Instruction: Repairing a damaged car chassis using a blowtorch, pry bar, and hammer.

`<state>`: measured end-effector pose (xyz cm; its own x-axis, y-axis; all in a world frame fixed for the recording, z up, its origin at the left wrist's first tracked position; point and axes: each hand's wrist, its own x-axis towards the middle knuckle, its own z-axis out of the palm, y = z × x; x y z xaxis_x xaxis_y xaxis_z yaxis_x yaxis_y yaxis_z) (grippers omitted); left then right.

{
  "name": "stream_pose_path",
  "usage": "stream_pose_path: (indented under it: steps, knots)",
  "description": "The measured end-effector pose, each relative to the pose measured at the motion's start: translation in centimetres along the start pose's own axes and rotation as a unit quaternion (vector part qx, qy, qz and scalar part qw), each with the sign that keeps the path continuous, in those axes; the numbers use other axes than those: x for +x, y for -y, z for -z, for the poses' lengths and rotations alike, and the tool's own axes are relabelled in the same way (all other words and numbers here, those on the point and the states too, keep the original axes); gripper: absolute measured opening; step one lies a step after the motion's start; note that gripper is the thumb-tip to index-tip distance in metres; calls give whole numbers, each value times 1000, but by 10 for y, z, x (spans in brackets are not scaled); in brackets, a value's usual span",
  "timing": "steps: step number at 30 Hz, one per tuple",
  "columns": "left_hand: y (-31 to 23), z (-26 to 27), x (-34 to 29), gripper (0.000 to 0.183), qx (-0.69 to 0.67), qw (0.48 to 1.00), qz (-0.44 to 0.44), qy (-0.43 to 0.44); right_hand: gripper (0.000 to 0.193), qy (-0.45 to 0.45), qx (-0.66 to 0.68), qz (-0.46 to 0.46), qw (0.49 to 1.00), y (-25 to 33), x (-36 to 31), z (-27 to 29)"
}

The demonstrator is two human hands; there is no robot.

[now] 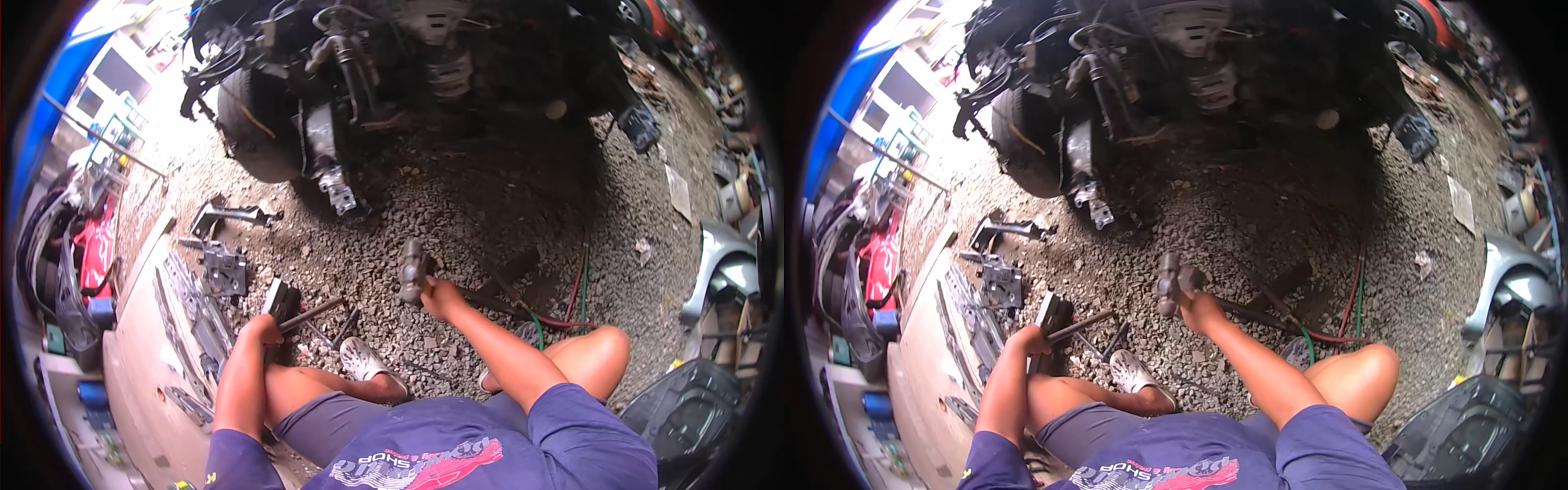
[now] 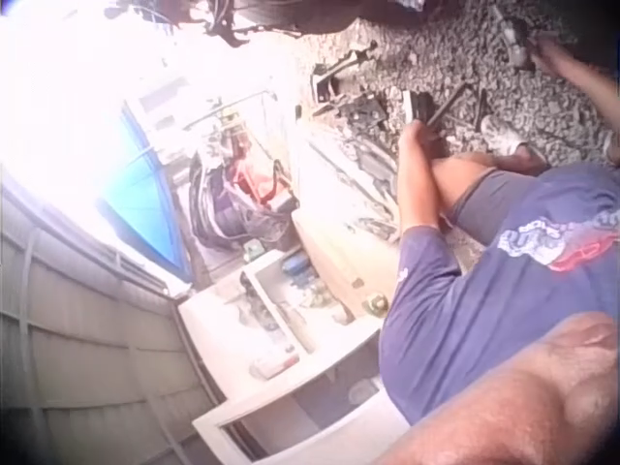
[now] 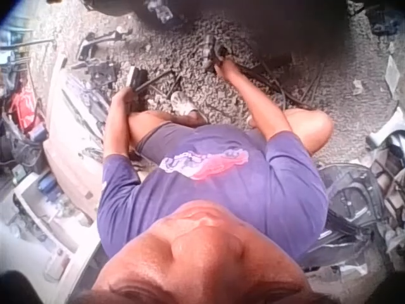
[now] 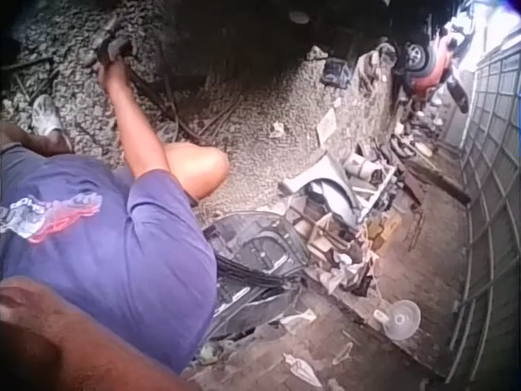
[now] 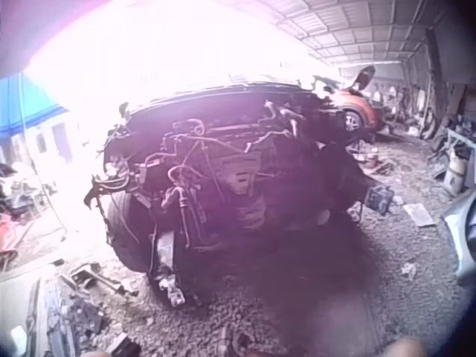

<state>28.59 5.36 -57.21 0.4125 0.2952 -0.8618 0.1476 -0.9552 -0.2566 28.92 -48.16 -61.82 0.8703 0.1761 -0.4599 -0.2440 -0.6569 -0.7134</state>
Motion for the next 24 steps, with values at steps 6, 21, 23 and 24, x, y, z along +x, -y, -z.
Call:
stream_pose_path:
  steps: [6, 21, 23, 24]
  knots:
    - [-15, 17, -16, 41, 39, 997, -36, -47, 48, 71, -253, -54, 963, -97, -38, -23]
    - [13, 7, -7, 37, -41, 999, -3, -33, 66, -113, -171, -423, 883, -214, -26, 92]
    - [-11, 15, 4, 34, -52, 999, 0, -11, 65, 36, -66, -458, 886, -271, -44, 118]
    - [-21, 18, -4, 33, -47, 999, -10, 4, 65, 40, -69, -458, 885, -277, -47, 108]
